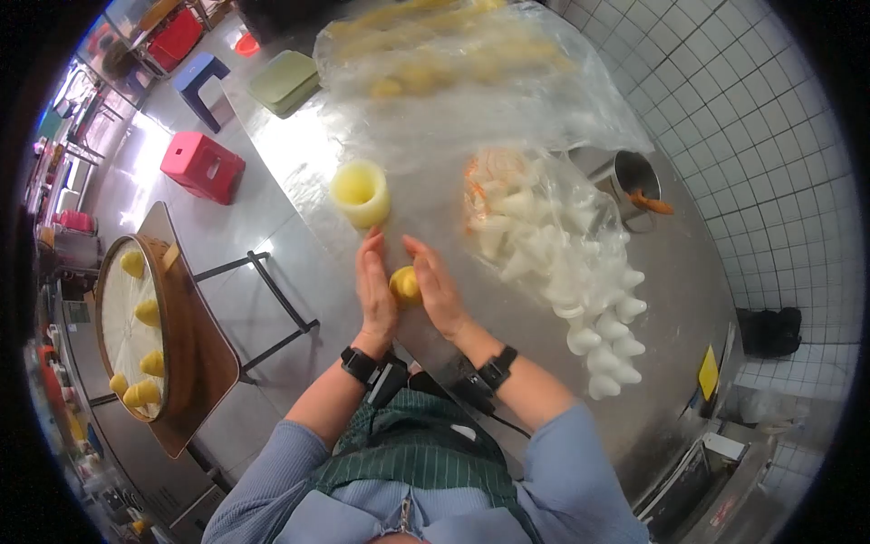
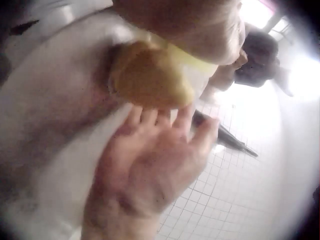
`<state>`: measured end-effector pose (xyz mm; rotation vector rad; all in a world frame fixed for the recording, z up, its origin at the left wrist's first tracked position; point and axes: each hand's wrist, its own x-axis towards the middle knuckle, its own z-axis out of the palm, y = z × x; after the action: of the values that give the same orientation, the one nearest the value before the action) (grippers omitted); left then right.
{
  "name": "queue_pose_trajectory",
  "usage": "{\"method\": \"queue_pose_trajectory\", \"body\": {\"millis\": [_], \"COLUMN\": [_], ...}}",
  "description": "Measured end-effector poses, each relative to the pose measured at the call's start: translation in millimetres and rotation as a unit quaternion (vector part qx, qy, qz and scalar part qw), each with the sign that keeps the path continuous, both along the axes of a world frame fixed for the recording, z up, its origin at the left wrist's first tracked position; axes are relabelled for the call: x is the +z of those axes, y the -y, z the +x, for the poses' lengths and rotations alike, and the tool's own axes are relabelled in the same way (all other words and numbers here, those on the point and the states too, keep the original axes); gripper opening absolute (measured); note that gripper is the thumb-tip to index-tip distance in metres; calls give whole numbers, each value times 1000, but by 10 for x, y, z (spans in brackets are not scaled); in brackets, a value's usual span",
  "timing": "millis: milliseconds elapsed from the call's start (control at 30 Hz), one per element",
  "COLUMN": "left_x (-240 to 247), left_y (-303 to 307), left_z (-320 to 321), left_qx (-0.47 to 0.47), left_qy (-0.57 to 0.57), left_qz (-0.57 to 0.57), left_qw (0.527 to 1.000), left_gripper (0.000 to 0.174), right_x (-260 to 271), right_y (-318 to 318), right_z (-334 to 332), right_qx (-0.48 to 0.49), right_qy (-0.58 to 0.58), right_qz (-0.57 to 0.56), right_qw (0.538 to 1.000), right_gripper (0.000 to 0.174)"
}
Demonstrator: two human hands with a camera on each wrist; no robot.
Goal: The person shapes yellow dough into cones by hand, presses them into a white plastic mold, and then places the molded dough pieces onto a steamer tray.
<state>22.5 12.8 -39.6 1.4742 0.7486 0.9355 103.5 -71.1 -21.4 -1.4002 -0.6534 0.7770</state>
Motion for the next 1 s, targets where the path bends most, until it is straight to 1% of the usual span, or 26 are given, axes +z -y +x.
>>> {"method": "queue_pose_trajectory", "body": {"millis": [33, 67, 100, 133, 200, 233, 300, 333, 367, 400, 433, 500, 600, 633, 667, 733, 767, 800, 833, 867, 900, 933, 967, 1000], "left_x": [-1, -11, -6, -26, -85, -100, -109, 15, 148, 310, 445, 691, 913, 928, 959, 1043, 1118, 1170, 1218, 1269, 1247, 1261, 1288, 1326], "left_y": [-48, -67, -73, -49, 16, 60, 136, 143, 169, 208, 263, 295, 210, 151, 80, -36, -62, -89, -105, -132, -155, -143, -137, -170], "left_z": [-81, -179, -286, -323, -397, -423, -436, -440, -450, -460, -462, -405, -406, -449, -509, -635, -669, -713, -775, -845, -921, -989, -1045, -1119], "left_qx": [19, 39, 38, 40, 41, 42, 8, 9, -10, -28, -24, -102, -105, -95, -89, -106, -110, -109, -129, -148, -159, -157, -132, -101], "left_qy": [25, 48, 43, 42, 89, 90, 96, 96, 131, 163, 161, 251, 252, 265, 264, 225, 217, 219, 190, 161, 146, 151, 118, 89], "left_qz": [-5, -14, -43, -44, -104, -103, -176, -172, -267, -361, -361, -441, -444, -459, -451, -464, -481, -473, -466, -456, -446, -432, -416, -393], "left_qw": [999, 998, 997, 997, 990, 990, 980, 980, 955, 918, 918, 855, 854, 843, 848, 850, 842, 846, 854, 863, 869, 875, 892, 910], "left_gripper": [37, 37, 42, 42, 43, 43, 43, 43, 46, 48, 48, 54, 57, 55, 55, 52, 49, 49, 50, 50, 49, 49, 48, 47], "right_x": [88, 195, 255, 242, 194, 179, 157, 210, 288, 372, 446, 576, 641, 797, 899, 1023, 965, 1016, 1087, 1156, 1212, 1266, 1322, 1355], "right_y": [40, 138, 196, 179, 128, 111, 63, 57, 72, 92, 109, 71, 23, 41, 54, 75, 48, 4, -42, -104, -153, -196, -287, -351], "right_z": [51, 100, 123, 92, -30, -58, -96, -122, -136, -166, -219, -288, -409, -397, -352, -266, -259, -263, -270, -295, -347, -423, -511, -606], "right_qx": [3, 11, 21, 23, 96, 97, 71, 72, 42, 13, 17, 23, 13, 71, 74, 164, 107, 110, 122, 134, 139, 198, 262, 280], "right_qy": [3, 164, 319, 318, 323, 324, 258, 258, 286, 310, 307, 333, 322, 326, 323, 286, 236, 238, 114, -9, -5, -57, -102, -120], "right_qz": [5, -3, -12, -13, -42, -41, -63, -59, -25, 7, 8, 64, 118, 115, 125, 86, 125, 134, 108, 83, 94, 65, 40, 26], "right_qw": [1000, 986, 947, 948, 940, 940, 962, 962, 957, 951, 951, 940, 939, 936, 935, 940, 958, 956, 980, 987, 986, 976, 959, 952], "right_gripper": [47, 48, 52, 52, 62, 62, 64, 64, 63, 63, 63, 62, 62, 63, 63, 63, 59, 59, 57, 55, 55, 53, 51, 50]}}
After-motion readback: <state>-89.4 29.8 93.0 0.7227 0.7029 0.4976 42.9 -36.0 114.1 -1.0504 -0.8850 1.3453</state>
